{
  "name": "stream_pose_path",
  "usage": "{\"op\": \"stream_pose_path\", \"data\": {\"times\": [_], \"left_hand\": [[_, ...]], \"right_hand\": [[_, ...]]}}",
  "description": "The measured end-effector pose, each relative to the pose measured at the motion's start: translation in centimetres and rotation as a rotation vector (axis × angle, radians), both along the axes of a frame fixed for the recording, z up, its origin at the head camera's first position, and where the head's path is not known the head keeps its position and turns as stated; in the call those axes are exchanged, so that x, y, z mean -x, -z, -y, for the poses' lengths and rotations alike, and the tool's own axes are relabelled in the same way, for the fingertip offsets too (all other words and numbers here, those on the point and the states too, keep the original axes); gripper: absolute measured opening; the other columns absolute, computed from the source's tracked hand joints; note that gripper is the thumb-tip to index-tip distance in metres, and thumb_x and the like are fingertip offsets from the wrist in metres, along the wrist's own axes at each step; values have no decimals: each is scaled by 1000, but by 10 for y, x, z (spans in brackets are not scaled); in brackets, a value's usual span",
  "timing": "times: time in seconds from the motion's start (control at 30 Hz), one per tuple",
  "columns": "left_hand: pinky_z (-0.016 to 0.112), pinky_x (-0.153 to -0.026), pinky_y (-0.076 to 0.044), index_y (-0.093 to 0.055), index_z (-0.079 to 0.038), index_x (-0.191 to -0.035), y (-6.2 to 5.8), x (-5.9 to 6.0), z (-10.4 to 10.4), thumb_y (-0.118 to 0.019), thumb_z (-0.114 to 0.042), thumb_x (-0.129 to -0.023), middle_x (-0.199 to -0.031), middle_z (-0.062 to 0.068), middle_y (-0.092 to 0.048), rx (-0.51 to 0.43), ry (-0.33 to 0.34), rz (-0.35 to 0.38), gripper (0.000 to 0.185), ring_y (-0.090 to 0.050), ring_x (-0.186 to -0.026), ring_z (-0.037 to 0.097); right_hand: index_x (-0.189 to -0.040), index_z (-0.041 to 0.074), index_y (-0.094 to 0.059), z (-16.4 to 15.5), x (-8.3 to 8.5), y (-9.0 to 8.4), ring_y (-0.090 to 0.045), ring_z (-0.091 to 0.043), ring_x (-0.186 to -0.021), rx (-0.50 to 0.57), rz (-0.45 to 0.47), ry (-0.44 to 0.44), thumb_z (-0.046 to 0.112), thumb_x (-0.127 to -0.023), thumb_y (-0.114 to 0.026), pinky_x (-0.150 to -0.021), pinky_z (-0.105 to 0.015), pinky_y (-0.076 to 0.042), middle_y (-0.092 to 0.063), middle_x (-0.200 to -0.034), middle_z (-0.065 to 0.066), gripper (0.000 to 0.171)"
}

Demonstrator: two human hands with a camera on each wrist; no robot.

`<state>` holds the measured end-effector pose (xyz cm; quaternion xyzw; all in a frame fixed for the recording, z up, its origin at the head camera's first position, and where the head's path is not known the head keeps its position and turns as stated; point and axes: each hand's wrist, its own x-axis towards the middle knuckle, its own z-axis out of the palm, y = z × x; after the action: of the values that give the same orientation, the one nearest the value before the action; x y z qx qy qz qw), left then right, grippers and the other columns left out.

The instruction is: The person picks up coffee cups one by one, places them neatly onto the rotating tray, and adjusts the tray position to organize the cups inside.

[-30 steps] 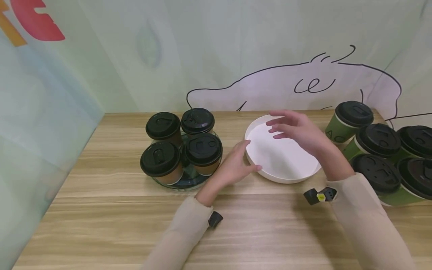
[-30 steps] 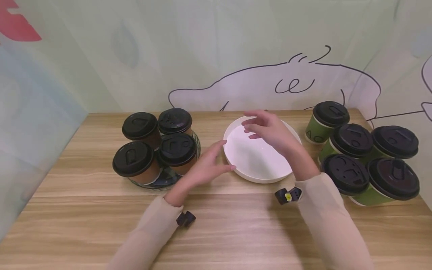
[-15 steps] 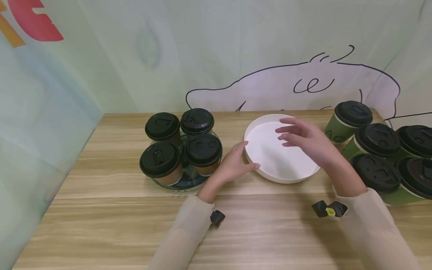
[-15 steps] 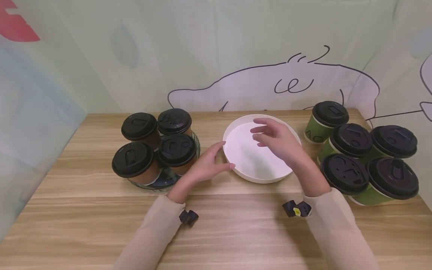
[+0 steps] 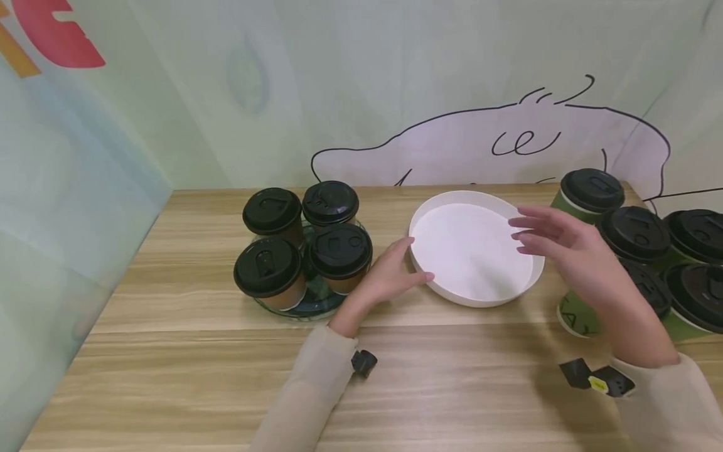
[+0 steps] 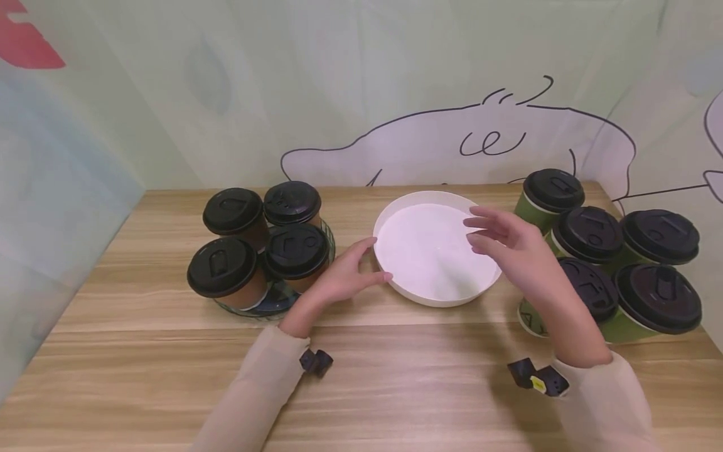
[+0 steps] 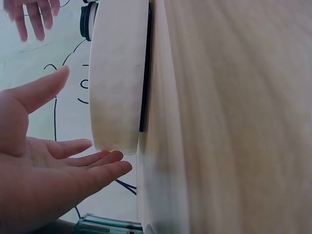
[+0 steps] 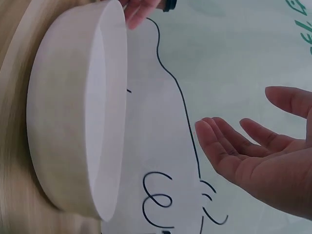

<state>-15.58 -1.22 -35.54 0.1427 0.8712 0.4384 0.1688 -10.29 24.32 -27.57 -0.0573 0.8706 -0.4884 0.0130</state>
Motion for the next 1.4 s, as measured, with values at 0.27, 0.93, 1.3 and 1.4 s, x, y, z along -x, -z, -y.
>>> {"op": "stream_pose_path", "data": {"times": [0.27, 0.93, 1.3, 1.4], "left_hand": [[41, -106, -24, -25, -4, -143, 0, 0, -1, -69, -30, -82, -147, 16, -24, 0, 3, 7, 80, -23, -134, 29], [41, -107, -23, -23, -4, -144, -3, 0, 0, -69, -30, -81, -148, 16, -22, 14, 7, 18, 82, -22, -134, 28], [41, -107, -22, -24, -5, -144, -3, 2, 1, -69, -30, -81, -147, 15, -23, -3, 9, 33, 81, -22, -134, 27], [41, -107, -22, -25, -5, -144, -2, 3, 2, -69, -30, -81, -147, 15, -24, -10, 5, 38, 81, -22, -134, 27]], "right_hand": [[-136, 25, -42, -32, -20, -4, -50, 5, -102, -158, -40, 141, 33, -91, -55, -78, -7, -38, -51, -126, 5, 48], [-140, 22, -38, -117, -42, 40, -27, 4, -124, -261, -98, 246, 19, -86, -65, -103, -15, -16, -39, -136, 14, 61], [-142, 16, -34, -111, -50, 37, -27, 10, -119, -324, -119, 233, 10, -76, -74, -90, 2, -18, -35, -136, 19, 77], [-142, 15, -32, -112, -51, 39, -27, 9, -120, -343, -118, 236, 10, -76, -75, -95, -2, -17, -34, -140, 10, 79]]}}
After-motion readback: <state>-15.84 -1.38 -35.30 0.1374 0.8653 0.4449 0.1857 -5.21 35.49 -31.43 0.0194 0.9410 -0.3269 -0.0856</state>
